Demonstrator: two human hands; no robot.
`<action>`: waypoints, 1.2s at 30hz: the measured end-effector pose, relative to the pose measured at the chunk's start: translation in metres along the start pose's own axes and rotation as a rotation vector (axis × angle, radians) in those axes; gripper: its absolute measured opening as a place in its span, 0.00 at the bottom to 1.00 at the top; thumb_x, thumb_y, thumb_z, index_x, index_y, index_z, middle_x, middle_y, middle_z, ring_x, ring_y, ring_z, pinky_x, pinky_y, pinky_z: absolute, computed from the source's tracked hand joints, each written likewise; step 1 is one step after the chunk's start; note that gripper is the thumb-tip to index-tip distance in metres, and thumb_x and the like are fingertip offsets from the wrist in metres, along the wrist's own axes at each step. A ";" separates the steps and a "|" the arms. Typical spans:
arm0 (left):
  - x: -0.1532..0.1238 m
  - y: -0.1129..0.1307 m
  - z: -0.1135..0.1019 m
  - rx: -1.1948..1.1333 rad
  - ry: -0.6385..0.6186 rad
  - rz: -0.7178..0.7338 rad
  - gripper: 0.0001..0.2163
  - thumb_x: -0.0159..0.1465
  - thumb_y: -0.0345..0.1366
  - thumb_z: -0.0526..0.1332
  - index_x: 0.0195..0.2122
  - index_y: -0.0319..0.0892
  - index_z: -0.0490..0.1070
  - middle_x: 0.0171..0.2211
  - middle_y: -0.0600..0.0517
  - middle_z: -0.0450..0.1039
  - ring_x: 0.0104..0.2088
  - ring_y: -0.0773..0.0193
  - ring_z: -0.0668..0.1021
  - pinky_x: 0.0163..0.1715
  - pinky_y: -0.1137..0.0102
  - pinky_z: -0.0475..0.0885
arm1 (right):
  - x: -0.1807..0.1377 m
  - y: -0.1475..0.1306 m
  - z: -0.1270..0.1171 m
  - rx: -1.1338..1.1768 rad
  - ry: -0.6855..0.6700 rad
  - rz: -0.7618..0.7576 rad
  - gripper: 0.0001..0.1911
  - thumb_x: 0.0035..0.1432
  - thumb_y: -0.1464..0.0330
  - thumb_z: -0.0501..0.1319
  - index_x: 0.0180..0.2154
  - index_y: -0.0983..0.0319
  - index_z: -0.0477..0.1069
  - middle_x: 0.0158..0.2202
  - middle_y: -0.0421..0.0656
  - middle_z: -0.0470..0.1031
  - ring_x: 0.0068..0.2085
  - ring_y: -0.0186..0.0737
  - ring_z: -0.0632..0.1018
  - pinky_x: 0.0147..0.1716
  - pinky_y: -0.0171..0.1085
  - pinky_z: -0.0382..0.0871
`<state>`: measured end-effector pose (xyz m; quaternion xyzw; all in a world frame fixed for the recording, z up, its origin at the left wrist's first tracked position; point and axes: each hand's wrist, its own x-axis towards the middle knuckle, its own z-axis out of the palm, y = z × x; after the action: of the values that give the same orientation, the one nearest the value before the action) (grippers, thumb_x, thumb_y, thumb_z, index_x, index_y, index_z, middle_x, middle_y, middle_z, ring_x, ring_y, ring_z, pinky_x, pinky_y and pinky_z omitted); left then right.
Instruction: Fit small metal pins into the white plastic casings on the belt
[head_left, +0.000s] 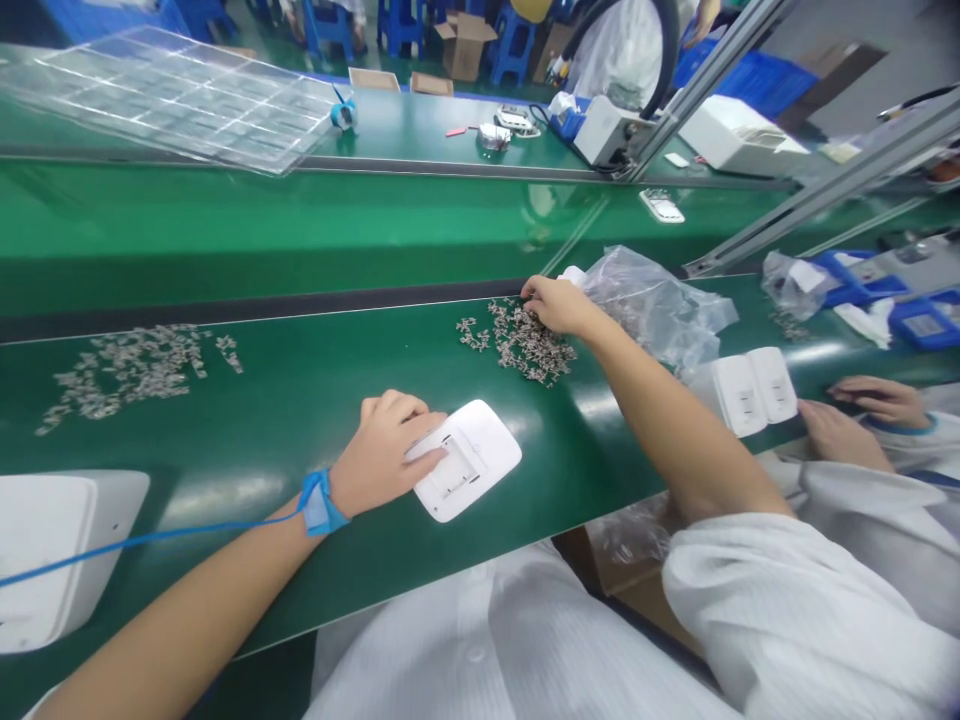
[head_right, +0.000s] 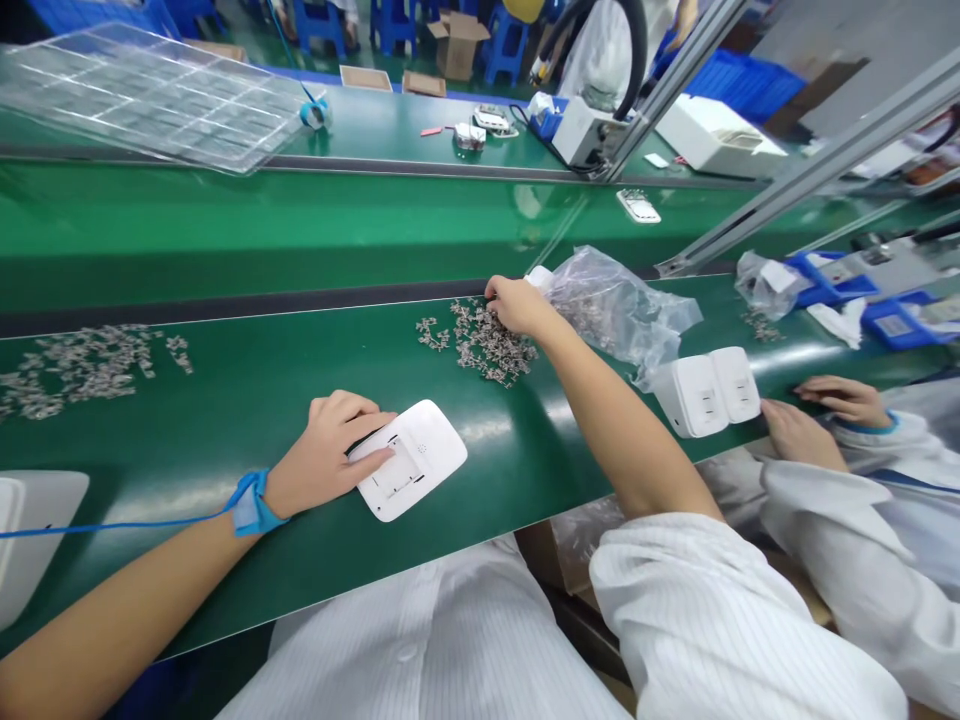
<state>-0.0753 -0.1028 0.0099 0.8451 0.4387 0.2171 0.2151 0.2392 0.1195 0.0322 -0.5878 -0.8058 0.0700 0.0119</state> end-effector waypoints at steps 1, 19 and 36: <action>0.000 0.000 0.000 0.000 -0.001 0.001 0.13 0.70 0.45 0.57 0.51 0.47 0.73 0.44 0.48 0.71 0.47 0.55 0.70 0.46 0.57 0.58 | -0.002 0.000 -0.001 0.007 0.006 -0.008 0.16 0.61 0.71 0.57 0.49 0.66 0.76 0.43 0.53 0.82 0.45 0.52 0.79 0.47 0.45 0.71; 0.003 0.002 0.003 -0.076 0.158 -0.098 0.12 0.66 0.45 0.63 0.45 0.43 0.74 0.43 0.48 0.74 0.46 0.55 0.73 0.46 0.57 0.62 | -0.061 -0.046 -0.030 0.556 0.158 -0.142 0.09 0.58 0.66 0.61 0.38 0.63 0.75 0.31 0.44 0.78 0.30 0.39 0.76 0.33 0.39 0.70; 0.007 0.003 -0.001 -0.632 0.454 -0.275 0.08 0.71 0.37 0.56 0.40 0.41 0.74 0.36 0.50 0.80 0.36 0.66 0.80 0.36 0.70 0.74 | -0.095 -0.169 -0.007 1.069 -0.138 -0.546 0.03 0.62 0.67 0.65 0.36 0.60 0.76 0.34 0.42 0.79 0.34 0.35 0.79 0.34 0.35 0.75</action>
<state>-0.0699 -0.0985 0.0133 0.6016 0.4955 0.4914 0.3887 0.1097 -0.0204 0.0666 -0.2663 -0.7797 0.4979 0.2708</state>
